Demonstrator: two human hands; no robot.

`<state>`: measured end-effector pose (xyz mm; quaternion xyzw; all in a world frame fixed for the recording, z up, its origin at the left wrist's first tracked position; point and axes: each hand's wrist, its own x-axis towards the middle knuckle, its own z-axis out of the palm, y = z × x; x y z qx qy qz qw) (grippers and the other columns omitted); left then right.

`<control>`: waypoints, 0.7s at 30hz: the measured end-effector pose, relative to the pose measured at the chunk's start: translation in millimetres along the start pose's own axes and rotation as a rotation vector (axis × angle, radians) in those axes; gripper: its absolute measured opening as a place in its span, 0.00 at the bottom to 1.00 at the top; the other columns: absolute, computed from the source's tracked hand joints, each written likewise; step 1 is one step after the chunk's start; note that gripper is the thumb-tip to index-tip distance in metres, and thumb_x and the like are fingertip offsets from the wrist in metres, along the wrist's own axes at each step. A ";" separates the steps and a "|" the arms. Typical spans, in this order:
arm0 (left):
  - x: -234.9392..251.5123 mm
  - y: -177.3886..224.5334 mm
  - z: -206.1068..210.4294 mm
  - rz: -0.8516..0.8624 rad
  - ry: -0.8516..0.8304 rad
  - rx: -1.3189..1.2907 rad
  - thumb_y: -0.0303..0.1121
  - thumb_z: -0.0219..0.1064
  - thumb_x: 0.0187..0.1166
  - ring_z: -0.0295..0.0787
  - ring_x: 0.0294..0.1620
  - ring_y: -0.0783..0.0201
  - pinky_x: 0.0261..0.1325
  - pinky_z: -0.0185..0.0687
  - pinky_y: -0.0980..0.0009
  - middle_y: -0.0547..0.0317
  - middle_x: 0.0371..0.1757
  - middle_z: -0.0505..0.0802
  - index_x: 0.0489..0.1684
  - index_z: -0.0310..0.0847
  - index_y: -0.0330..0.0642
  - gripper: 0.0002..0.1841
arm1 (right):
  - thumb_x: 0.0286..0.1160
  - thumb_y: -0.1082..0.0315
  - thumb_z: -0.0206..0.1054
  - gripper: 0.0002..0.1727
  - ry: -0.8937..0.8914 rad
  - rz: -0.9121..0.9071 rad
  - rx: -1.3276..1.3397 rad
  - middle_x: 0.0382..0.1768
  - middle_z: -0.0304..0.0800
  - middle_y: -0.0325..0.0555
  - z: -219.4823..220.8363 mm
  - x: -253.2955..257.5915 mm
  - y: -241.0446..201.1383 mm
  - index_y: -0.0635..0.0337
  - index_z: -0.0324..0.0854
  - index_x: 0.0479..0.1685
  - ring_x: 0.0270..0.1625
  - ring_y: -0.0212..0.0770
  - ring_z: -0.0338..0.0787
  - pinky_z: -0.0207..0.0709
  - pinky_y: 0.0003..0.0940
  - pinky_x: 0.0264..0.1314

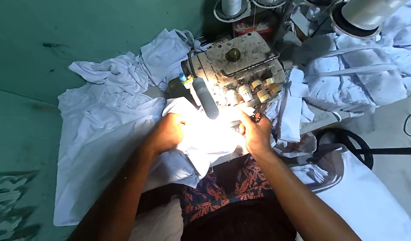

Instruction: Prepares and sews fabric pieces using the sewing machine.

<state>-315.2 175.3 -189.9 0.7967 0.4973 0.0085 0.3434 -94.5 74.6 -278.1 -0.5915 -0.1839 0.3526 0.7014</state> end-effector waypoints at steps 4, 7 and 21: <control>-4.6 4.8 2.1 -0.110 -0.026 -0.260 0.23 0.61 0.86 0.79 0.09 0.66 0.15 0.79 0.72 0.54 0.13 0.83 0.28 0.79 0.35 0.12 | 0.70 0.62 0.79 0.14 0.000 -0.248 -0.328 0.25 0.85 0.36 -12.5 -4.7 6.0 0.55 0.87 0.51 0.19 0.29 0.79 0.77 0.27 0.24; -7.9 4.7 6.5 -0.171 -0.050 -0.449 0.21 0.58 0.87 0.83 0.10 0.63 0.18 0.85 0.69 0.51 0.15 0.86 0.34 0.79 0.33 0.09 | 0.76 0.59 0.72 0.15 -0.036 -0.459 -0.525 0.31 0.84 0.35 -23.3 -10.4 8.7 0.56 0.85 0.55 0.25 0.28 0.78 0.76 0.26 0.28; -60.7 -5.2 41.5 0.005 -0.100 -1.232 0.26 0.55 0.85 0.91 0.21 0.65 0.28 0.92 0.68 0.55 0.26 0.92 0.36 0.77 0.41 0.07 | 0.78 0.66 0.65 0.05 -0.495 -0.190 -0.364 0.27 0.93 0.35 2.4 -60.4 -25.8 0.56 0.84 0.39 0.24 0.27 0.88 0.81 0.23 0.25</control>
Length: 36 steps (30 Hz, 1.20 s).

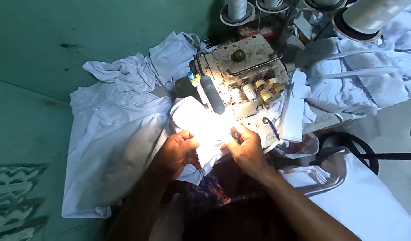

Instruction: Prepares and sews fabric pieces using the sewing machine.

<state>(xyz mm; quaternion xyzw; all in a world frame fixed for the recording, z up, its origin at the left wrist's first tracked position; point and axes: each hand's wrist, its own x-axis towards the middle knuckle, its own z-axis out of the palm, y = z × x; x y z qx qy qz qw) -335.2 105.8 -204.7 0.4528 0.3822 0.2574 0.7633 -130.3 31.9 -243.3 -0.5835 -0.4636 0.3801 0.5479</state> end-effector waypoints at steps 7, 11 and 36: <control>-16.0 -14.7 12.6 -0.033 0.044 0.077 0.25 0.65 0.80 0.94 0.24 0.60 0.31 0.95 0.63 0.54 0.30 0.93 0.40 0.77 0.37 0.02 | 0.62 0.65 0.81 0.16 -0.074 0.212 0.229 0.25 0.88 0.38 8.0 -10.7 -8.0 0.61 0.84 0.44 0.19 0.31 0.84 0.81 0.25 0.21; -6.5 -24.9 14.1 -0.051 0.027 0.025 0.23 0.72 0.75 0.91 0.24 0.64 0.29 0.92 0.68 0.55 0.31 0.92 0.39 0.79 0.36 0.06 | 0.67 0.66 0.78 0.12 -0.127 0.191 0.181 0.25 0.89 0.37 0.7 -18.0 -6.6 0.61 0.85 0.44 0.19 0.29 0.84 0.80 0.24 0.20; 0.6 -41.6 23.2 0.048 -0.009 0.041 0.28 0.79 0.69 0.77 0.12 0.73 0.19 0.74 0.78 0.64 0.14 0.83 0.18 0.79 0.44 0.14 | 0.69 0.70 0.71 0.11 -0.129 0.168 0.108 0.25 0.87 0.37 -14.8 -15.2 -8.4 0.61 0.83 0.50 0.15 0.31 0.83 0.80 0.26 0.15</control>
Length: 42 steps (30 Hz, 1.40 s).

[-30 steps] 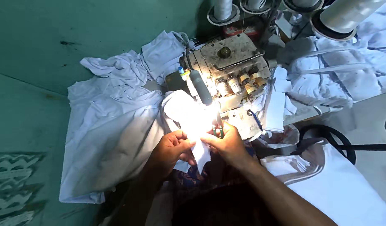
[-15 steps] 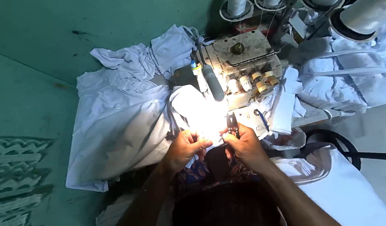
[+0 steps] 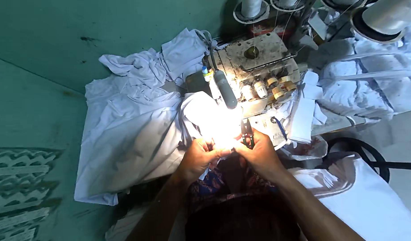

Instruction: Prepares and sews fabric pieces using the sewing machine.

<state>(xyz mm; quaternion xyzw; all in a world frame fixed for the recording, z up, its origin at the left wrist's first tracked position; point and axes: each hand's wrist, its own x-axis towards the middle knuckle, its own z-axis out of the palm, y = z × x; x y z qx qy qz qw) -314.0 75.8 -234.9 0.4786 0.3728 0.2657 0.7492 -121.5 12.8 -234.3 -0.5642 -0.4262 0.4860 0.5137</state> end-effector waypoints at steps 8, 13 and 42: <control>-1.0 -2.1 -10.9 0.206 0.099 0.456 0.29 0.73 0.69 0.79 0.16 0.74 0.22 0.77 0.77 0.70 0.16 0.82 0.19 0.78 0.47 0.11 | 0.80 0.74 0.60 0.07 0.113 0.002 0.084 0.26 0.87 0.41 -4.8 4.5 3.3 0.64 0.80 0.49 0.15 0.35 0.84 0.84 0.29 0.16; 5.8 14.7 -15.8 0.152 -0.024 0.316 0.23 0.69 0.62 0.75 0.20 0.84 0.27 0.72 0.83 0.79 0.20 0.83 0.19 0.79 0.54 0.11 | 0.68 0.68 0.69 0.12 0.055 -0.078 0.098 0.28 0.82 0.33 -8.3 3.8 2.6 0.58 0.79 0.49 0.22 0.25 0.78 0.73 0.21 0.22; 48.9 77.3 -48.3 0.336 0.328 1.162 0.22 0.78 0.66 0.85 0.26 0.70 0.31 0.84 0.68 0.64 0.29 0.90 0.35 0.85 0.47 0.09 | 0.61 0.64 0.76 0.04 0.313 -0.086 -0.291 0.21 0.84 0.28 -18.2 26.0 39.4 0.52 0.88 0.29 0.21 0.19 0.77 0.72 0.18 0.25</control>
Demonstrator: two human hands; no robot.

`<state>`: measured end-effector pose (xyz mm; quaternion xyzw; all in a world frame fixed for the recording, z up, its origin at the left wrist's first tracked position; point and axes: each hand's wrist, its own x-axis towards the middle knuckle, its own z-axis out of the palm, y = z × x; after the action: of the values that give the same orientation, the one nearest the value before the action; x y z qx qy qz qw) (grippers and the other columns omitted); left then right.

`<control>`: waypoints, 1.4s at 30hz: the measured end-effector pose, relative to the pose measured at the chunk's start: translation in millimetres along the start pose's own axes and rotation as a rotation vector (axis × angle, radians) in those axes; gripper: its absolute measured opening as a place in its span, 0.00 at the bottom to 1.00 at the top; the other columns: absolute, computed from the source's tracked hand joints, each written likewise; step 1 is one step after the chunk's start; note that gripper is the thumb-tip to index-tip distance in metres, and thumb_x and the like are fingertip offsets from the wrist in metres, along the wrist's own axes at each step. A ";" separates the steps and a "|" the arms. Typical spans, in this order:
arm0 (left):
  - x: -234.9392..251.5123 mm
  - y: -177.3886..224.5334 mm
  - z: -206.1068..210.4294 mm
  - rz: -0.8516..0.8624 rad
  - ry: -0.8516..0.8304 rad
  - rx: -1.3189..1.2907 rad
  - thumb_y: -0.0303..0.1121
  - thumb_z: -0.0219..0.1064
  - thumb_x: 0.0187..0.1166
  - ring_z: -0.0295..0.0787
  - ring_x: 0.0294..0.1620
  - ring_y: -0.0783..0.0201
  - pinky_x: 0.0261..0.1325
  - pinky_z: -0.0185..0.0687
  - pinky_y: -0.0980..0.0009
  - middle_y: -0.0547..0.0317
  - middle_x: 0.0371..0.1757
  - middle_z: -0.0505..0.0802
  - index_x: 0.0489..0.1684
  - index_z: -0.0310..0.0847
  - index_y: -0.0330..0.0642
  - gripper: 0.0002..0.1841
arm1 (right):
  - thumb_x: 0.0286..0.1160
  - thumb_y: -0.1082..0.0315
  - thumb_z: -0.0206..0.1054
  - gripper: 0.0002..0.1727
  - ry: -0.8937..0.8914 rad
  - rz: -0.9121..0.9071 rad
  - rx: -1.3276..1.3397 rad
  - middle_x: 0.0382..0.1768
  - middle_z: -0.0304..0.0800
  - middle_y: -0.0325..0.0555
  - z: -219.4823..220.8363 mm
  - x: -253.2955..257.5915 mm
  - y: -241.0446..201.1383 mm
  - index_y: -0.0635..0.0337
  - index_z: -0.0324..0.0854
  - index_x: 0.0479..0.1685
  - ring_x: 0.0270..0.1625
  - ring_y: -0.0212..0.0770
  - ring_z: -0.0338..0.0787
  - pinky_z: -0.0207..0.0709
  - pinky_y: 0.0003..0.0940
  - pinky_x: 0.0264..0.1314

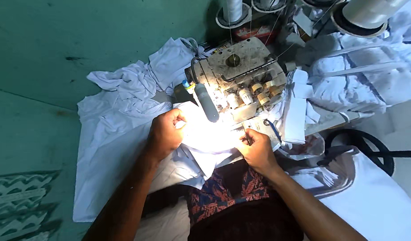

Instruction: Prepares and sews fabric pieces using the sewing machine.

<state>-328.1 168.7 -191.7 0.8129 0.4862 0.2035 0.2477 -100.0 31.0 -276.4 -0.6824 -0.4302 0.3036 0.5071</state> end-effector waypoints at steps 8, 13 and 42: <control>5.6 2.1 -1.4 0.088 -0.060 -0.146 0.23 0.70 0.75 0.91 0.35 0.72 0.40 0.92 0.71 0.63 0.42 0.93 0.39 0.87 0.44 0.05 | 0.70 0.66 0.67 0.18 -0.245 0.094 0.046 0.29 0.87 0.38 -6.1 9.8 -12.1 0.58 0.87 0.59 0.23 0.31 0.86 0.87 0.29 0.29; 6.0 6.3 8.8 0.098 -0.051 -0.025 0.23 0.66 0.74 0.89 0.44 0.74 0.46 0.86 0.70 0.64 0.50 0.93 0.38 0.86 0.45 0.05 | 0.76 0.62 0.64 0.10 -0.286 0.118 -0.059 0.24 0.86 0.33 -12.6 11.0 -8.7 0.54 0.89 0.39 0.23 0.27 0.84 0.82 0.27 0.30; 26.4 16.5 43.0 0.254 0.211 0.039 0.30 0.68 0.71 0.85 0.45 0.65 0.54 0.80 0.65 0.50 0.42 0.87 0.41 0.83 0.33 0.09 | 0.72 0.68 0.68 0.05 -0.022 0.183 0.374 0.18 0.80 0.30 21.8 -24.2 -8.2 0.53 0.84 0.30 0.18 0.23 0.77 0.73 0.21 0.21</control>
<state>-280.3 176.7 -213.6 0.8466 0.4067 0.3079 0.1518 -131.7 19.6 -275.6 -0.6093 -0.3083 0.4303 0.5904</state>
